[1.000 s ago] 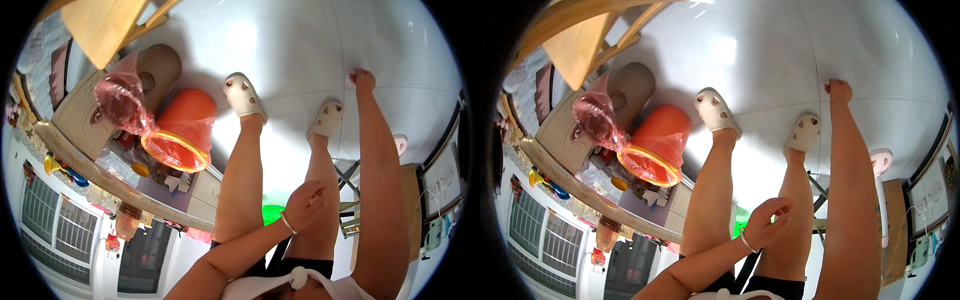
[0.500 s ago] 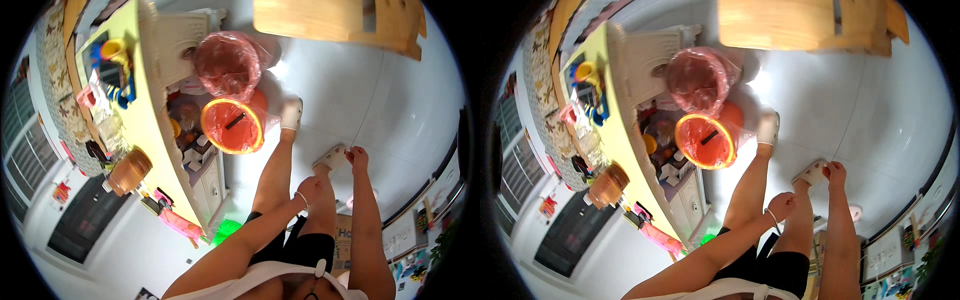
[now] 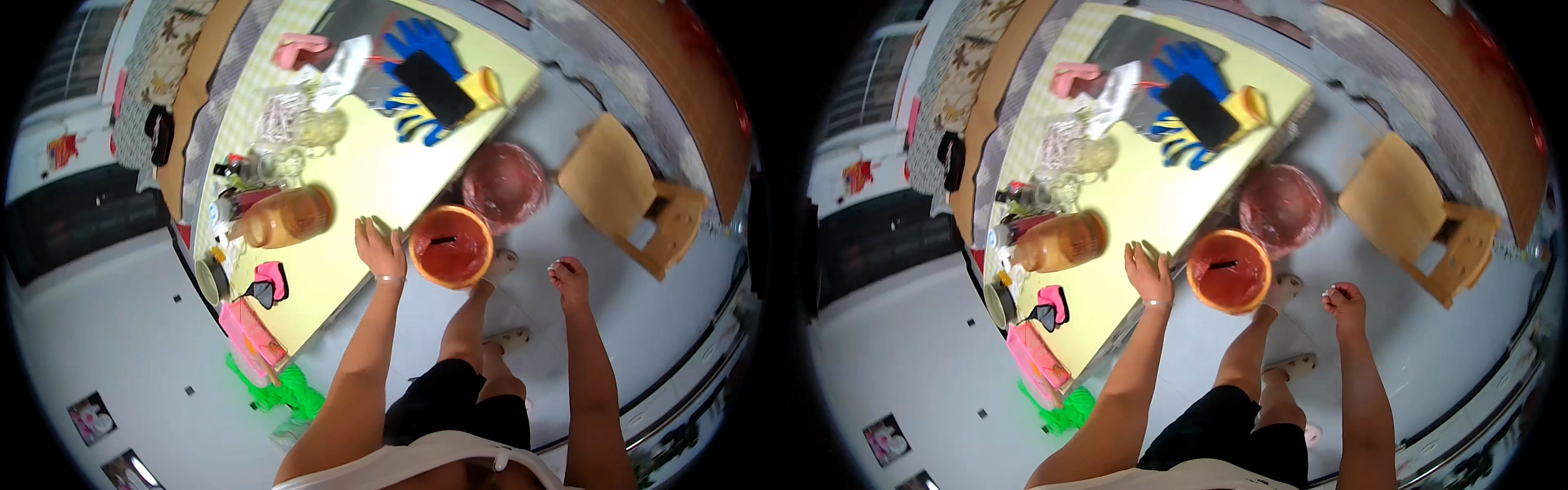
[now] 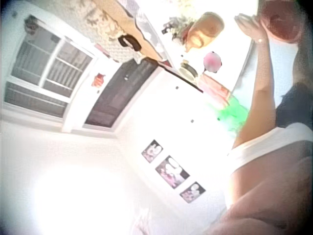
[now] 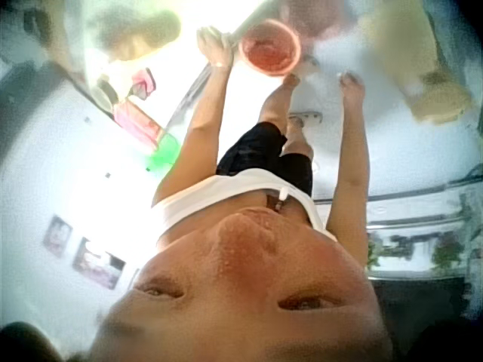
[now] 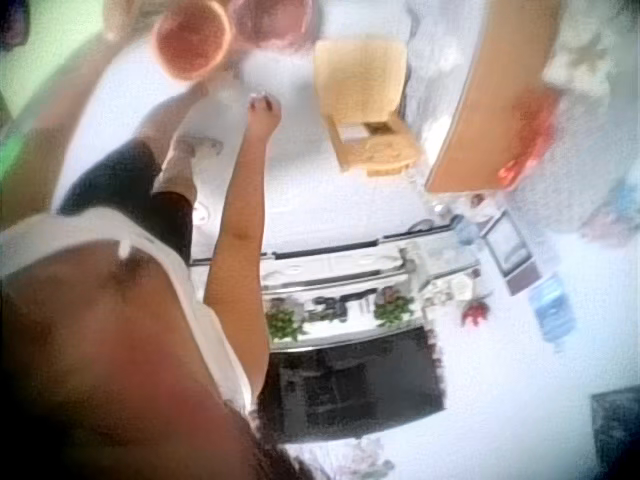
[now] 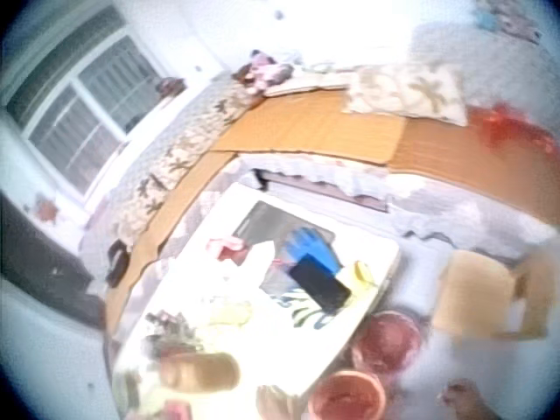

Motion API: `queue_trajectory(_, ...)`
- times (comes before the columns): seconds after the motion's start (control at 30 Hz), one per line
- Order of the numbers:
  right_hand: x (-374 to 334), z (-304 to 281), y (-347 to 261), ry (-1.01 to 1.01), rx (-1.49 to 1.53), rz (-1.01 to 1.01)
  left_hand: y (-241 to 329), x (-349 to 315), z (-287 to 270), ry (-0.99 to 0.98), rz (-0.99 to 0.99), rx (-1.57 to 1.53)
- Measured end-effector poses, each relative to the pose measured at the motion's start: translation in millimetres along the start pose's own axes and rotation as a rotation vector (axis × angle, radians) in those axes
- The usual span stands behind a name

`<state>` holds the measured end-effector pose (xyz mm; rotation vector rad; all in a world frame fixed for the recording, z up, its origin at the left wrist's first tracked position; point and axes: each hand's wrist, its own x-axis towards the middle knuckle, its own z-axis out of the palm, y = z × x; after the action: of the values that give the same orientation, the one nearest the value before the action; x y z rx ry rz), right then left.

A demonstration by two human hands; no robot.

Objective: The person gathers small white cylindrical items from a table and places them into a pink dustpan. They then wipe the table surface with a pink cloth, moving various items like a glass jar, a water bottle, and a glass cup aside to clean underneath them. The person also picks up a small item from the floor and places it in the dustpan before continuing to wipe the table.

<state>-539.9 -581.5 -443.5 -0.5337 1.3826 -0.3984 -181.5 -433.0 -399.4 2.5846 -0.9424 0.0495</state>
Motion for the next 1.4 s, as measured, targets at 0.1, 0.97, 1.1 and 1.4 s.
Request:
queue_trajectory(0.1,-11,77,-51,-0.061,-0.048,-0.006,-35,27,8,0.038,-0.047,0.159)
queue_trajectory(0.97,-26,373,-74,-0.542,-0.502,-0.204,-37,36,10,-0.09,-0.199,0.183)
queue_trajectory(1.1,-15,378,-91,-0.571,-0.531,-0.303,-37,40,9,-0.094,-0.194,0.189)
queue_trajectory(1.4,-8,496,-178,-0.656,-0.676,-0.582,-51,38,2,-0.135,-0.227,0.154)
